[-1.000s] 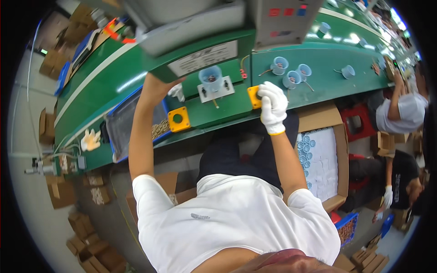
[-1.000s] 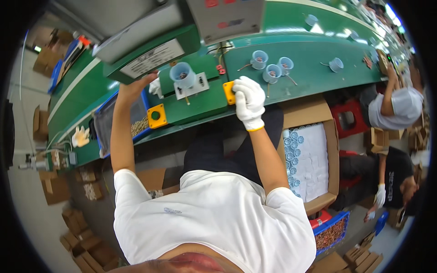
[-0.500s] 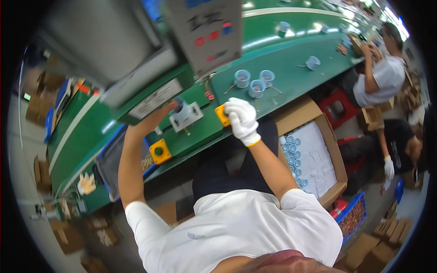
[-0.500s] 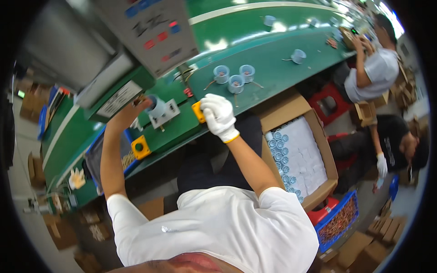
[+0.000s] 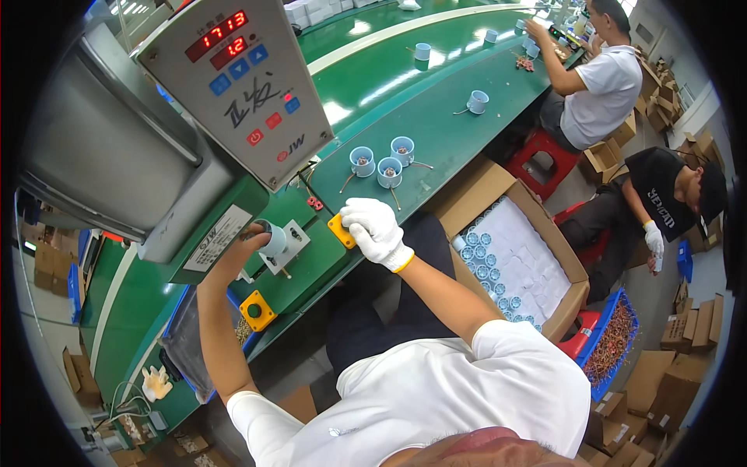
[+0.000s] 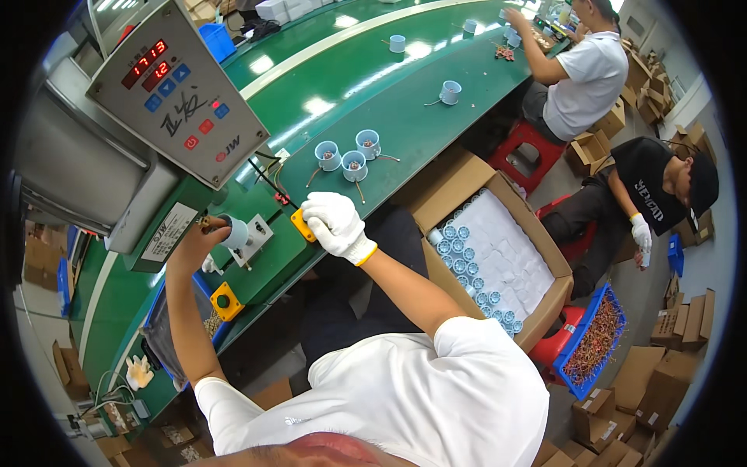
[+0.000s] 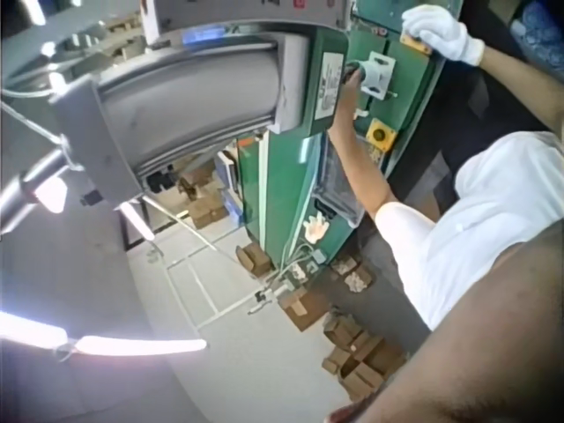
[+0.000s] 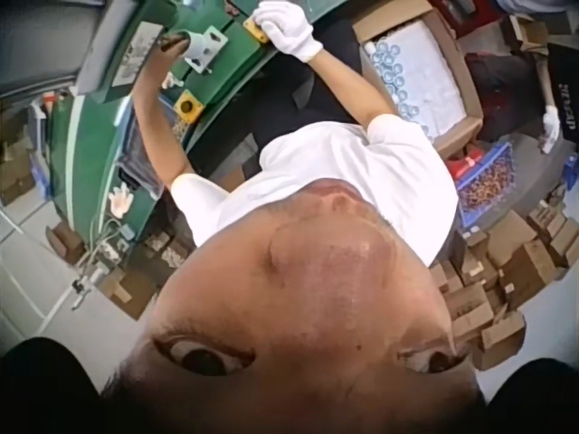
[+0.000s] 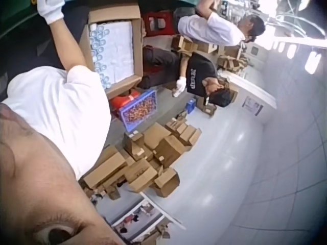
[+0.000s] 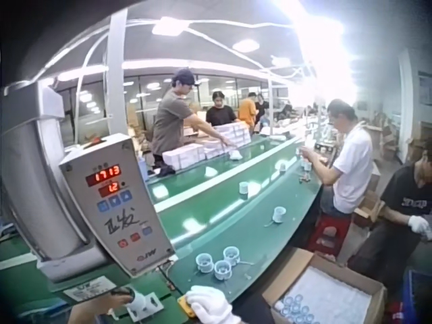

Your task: Operate an assembly machine to process small electronic components at a manual assembly station.

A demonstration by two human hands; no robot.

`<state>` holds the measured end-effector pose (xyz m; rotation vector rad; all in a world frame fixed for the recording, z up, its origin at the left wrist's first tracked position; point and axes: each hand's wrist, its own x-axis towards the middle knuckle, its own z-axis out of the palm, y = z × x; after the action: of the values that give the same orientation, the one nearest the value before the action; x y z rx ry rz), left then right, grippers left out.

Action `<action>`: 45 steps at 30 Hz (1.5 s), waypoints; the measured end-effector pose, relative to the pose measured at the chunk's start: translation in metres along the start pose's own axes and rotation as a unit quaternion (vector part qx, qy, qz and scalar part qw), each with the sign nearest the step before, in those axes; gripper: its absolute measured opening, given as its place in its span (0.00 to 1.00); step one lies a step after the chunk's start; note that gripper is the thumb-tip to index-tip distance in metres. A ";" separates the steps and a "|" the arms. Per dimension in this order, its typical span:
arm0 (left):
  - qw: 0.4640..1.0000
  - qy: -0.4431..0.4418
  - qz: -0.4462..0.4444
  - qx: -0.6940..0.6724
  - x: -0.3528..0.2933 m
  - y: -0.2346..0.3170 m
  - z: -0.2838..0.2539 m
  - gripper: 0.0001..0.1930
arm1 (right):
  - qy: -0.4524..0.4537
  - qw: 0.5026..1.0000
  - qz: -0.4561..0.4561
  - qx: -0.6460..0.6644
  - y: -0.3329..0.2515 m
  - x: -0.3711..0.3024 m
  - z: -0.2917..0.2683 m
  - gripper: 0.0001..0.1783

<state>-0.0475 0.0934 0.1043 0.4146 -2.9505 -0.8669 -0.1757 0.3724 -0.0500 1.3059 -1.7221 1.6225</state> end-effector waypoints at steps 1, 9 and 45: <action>1.000 -0.002 0.003 -0.003 -0.002 -0.006 0.001 0.14 | 0.013 1.000 -0.009 0.002 -0.003 0.004 0.000 0.06; 0.943 0.324 0.015 -0.074 -0.142 -0.110 0.107 0.12 | 0.003 1.000 -0.008 0.019 0.007 0.001 0.001 0.02; 0.974 0.191 -0.117 0.041 -0.169 -0.180 0.082 0.06 | 0.007 0.997 0.068 -0.044 0.007 -0.017 0.005 0.06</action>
<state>0.1503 0.0360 -0.0545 0.8422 -2.6194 -0.5987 -0.1727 0.3724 -0.0686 1.1567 -1.8875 1.6050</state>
